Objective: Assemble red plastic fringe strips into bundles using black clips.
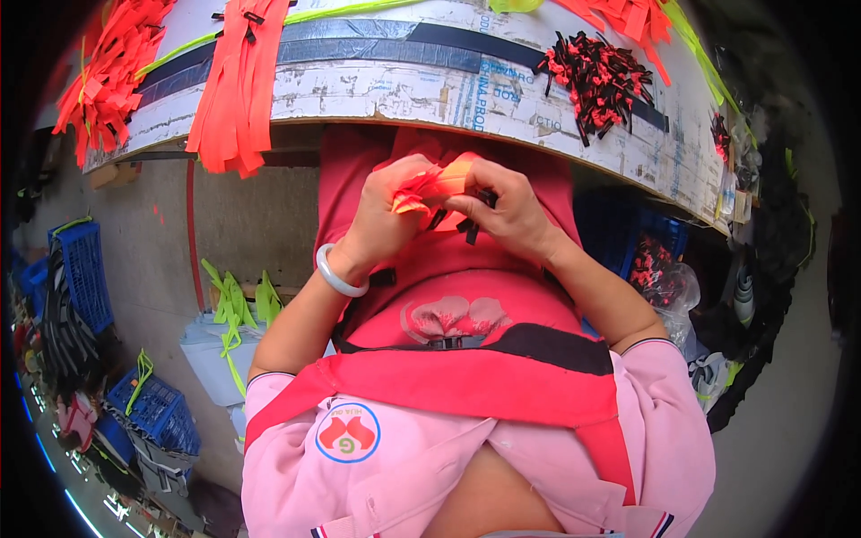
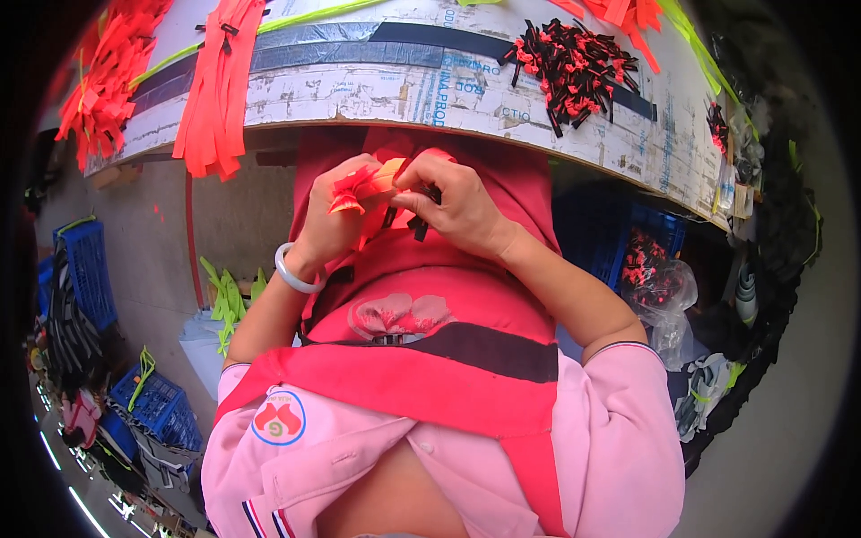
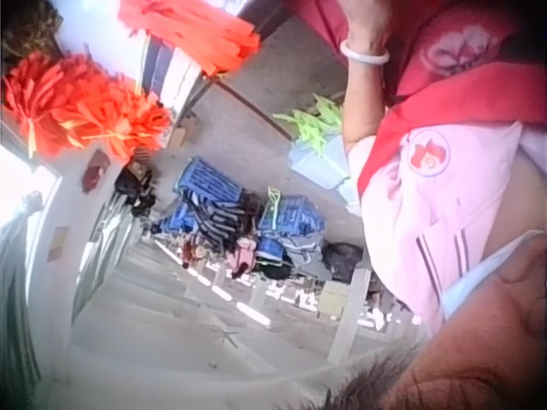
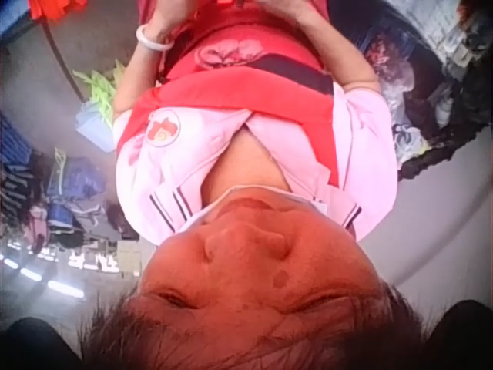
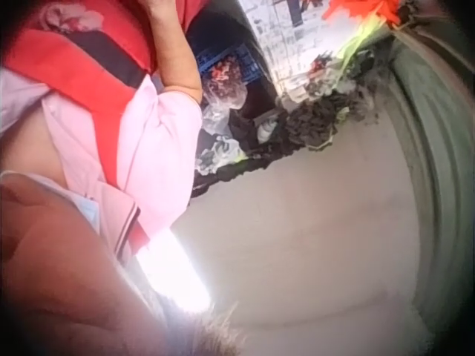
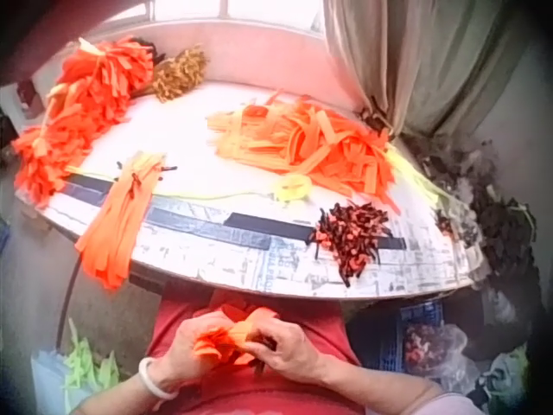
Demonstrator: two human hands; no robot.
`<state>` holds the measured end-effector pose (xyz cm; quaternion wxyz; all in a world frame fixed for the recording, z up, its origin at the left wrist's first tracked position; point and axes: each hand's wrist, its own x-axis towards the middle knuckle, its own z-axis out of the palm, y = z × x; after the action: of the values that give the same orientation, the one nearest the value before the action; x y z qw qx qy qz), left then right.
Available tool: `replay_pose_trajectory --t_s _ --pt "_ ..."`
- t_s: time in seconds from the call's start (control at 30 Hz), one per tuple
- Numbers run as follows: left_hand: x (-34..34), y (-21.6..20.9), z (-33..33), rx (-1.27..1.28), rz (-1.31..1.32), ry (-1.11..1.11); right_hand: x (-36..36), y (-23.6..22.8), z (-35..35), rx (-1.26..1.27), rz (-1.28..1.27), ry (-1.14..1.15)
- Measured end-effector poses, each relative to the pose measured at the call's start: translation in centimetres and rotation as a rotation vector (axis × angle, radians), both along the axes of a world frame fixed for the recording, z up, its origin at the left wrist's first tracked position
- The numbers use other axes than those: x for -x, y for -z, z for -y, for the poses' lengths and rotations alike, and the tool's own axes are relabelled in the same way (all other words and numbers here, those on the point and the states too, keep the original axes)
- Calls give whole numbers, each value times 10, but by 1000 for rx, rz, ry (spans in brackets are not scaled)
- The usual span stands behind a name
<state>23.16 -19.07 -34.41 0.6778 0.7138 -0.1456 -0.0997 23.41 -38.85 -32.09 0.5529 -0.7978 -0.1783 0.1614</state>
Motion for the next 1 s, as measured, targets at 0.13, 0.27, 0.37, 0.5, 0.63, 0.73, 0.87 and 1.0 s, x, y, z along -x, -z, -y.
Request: replay_pose_trajectory --t_s 0.13,0.27,0.37,0.5,0.63,0.73,0.87,1.0 --pt "-3 -8 0 22 -153 -23 2 10 1 -185 -193 100" --pt "-10 -9 -1 172 -315 -73 -10 3 -4 -156 -31 62" --pt "-9 -11 -2 177 -281 -91 -15 -3 -6 -104 -59 2" --pt "-13 -15 -9 119 -159 -11 -15 -7 -9 -134 -90 -13" --pt "-11 -22 -9 95 -190 -29 -12 -7 -16 -251 -191 90" --pt "-11 -10 -9 75 -88 -48 -11 4 -17 -247 -192 108" --pt "-9 -2 -8 279 -383 -114 -26 -6 -13 -186 -153 32" --pt "-13 -4 -9 367 -422 -150 -30 -11 -14 -216 -324 13"
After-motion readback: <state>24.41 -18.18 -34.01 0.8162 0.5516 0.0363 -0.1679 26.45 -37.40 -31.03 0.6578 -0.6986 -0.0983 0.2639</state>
